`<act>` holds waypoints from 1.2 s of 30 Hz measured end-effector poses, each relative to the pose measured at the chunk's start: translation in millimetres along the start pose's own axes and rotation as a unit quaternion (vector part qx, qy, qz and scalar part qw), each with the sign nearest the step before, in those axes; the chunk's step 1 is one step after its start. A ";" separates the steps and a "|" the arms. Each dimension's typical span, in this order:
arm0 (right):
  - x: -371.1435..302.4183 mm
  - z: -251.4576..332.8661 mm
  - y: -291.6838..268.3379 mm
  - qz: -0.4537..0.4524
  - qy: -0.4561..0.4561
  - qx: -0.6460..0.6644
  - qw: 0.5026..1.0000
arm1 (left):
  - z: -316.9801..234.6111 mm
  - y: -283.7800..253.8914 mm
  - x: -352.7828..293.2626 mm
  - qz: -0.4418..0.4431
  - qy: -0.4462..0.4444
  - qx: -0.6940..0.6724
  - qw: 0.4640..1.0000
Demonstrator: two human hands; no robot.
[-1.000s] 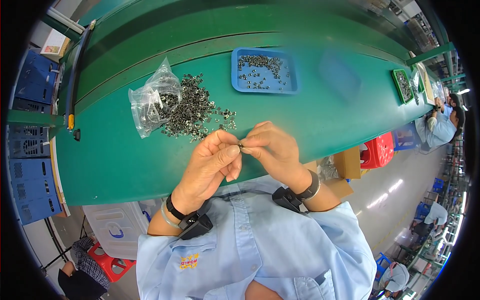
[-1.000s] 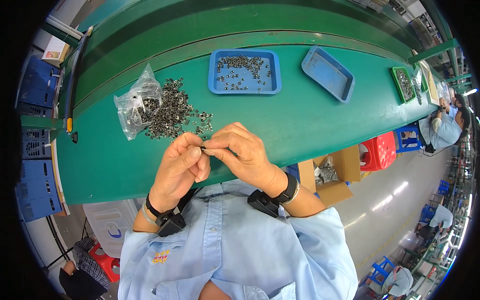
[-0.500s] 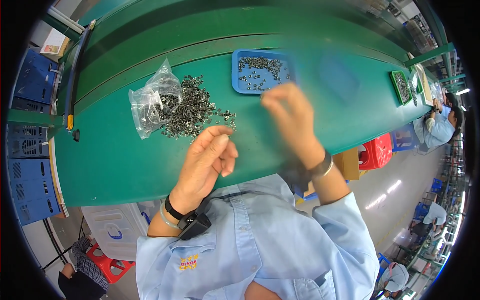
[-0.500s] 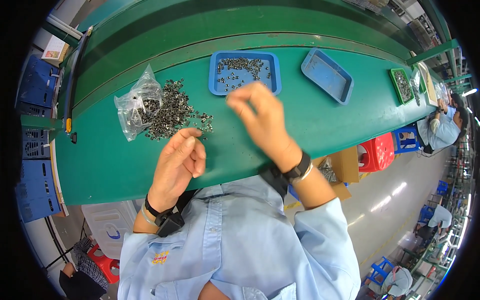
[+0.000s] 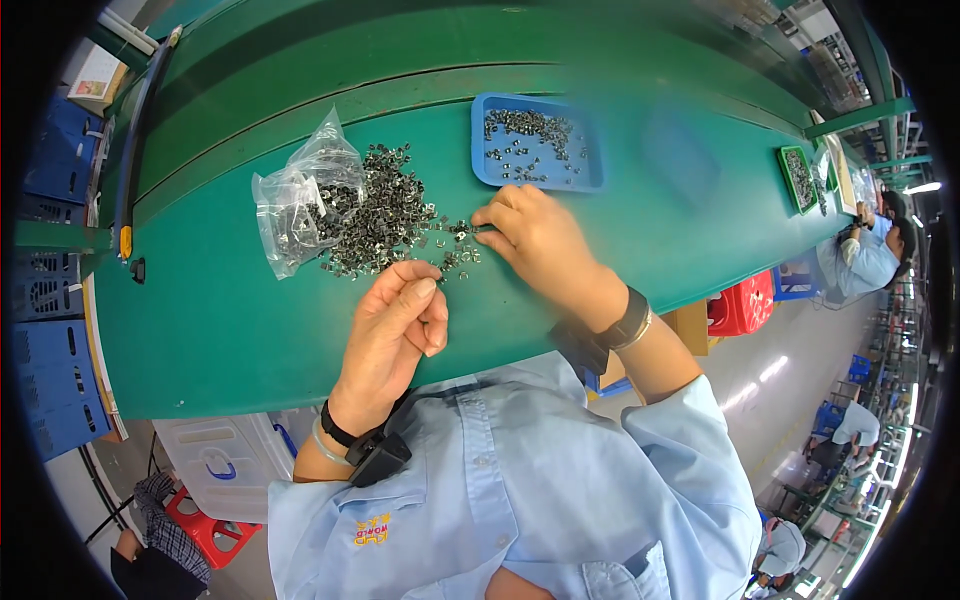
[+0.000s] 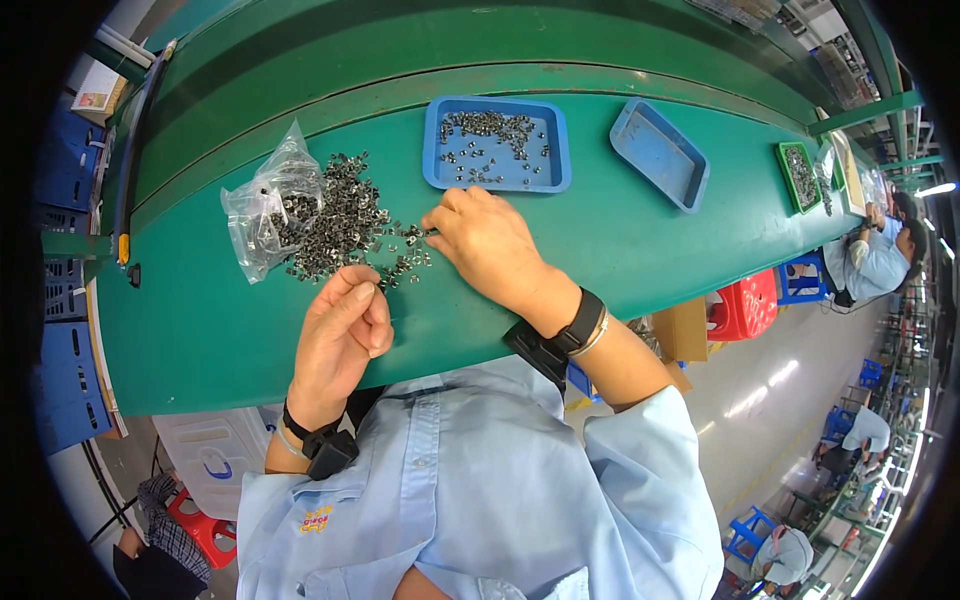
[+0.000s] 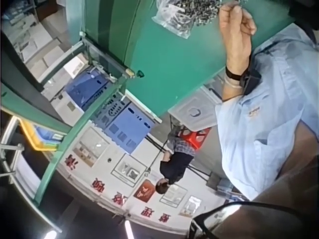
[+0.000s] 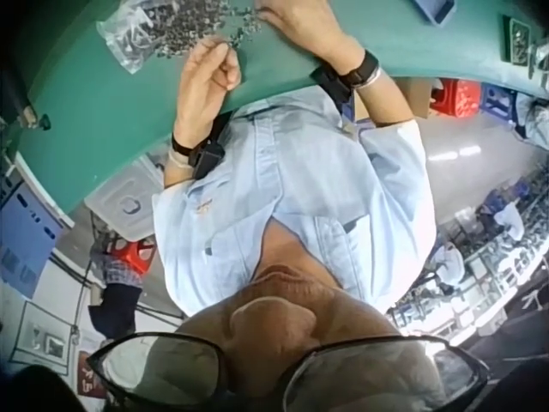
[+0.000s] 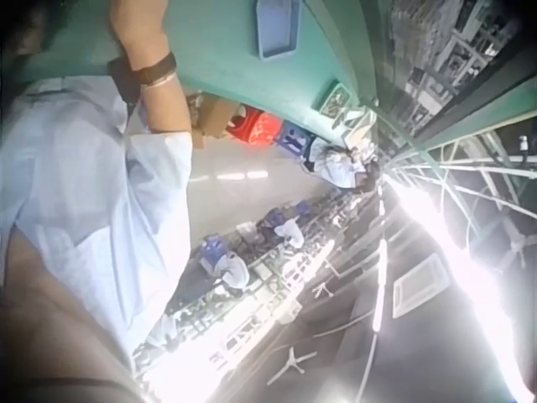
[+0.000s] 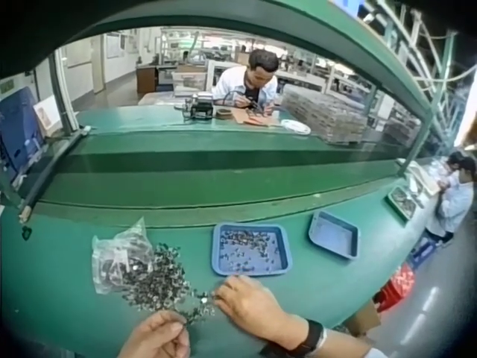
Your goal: The person picks up small metal components from a pile, fits them together by hand, and places the assembled units into a blue tray.
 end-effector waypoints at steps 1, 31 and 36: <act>-0.7 -0.8 0.3 0.001 -0.001 0.000 1.000 | 0.9 0.8 0.2 0.004 -0.002 0.008 1.000; -36.5 50.2 -43.8 -0.162 0.008 0.084 0.983 | 12.9 37.0 -3.6 0.032 0.071 0.116 0.990; -35.1 53.5 -43.6 -0.170 -0.019 0.059 0.984 | 10.0 33.3 -3.8 0.041 0.047 0.123 0.990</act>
Point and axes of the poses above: each hand's wrist, its own x-axis towards the middle knuckle, its own y-axis out of the palm, z = x × y, the point moved 5 cm from there along x, towards the middle knuckle, and after that the axes turned 15 degrees about -z, right-handed, at the moved point
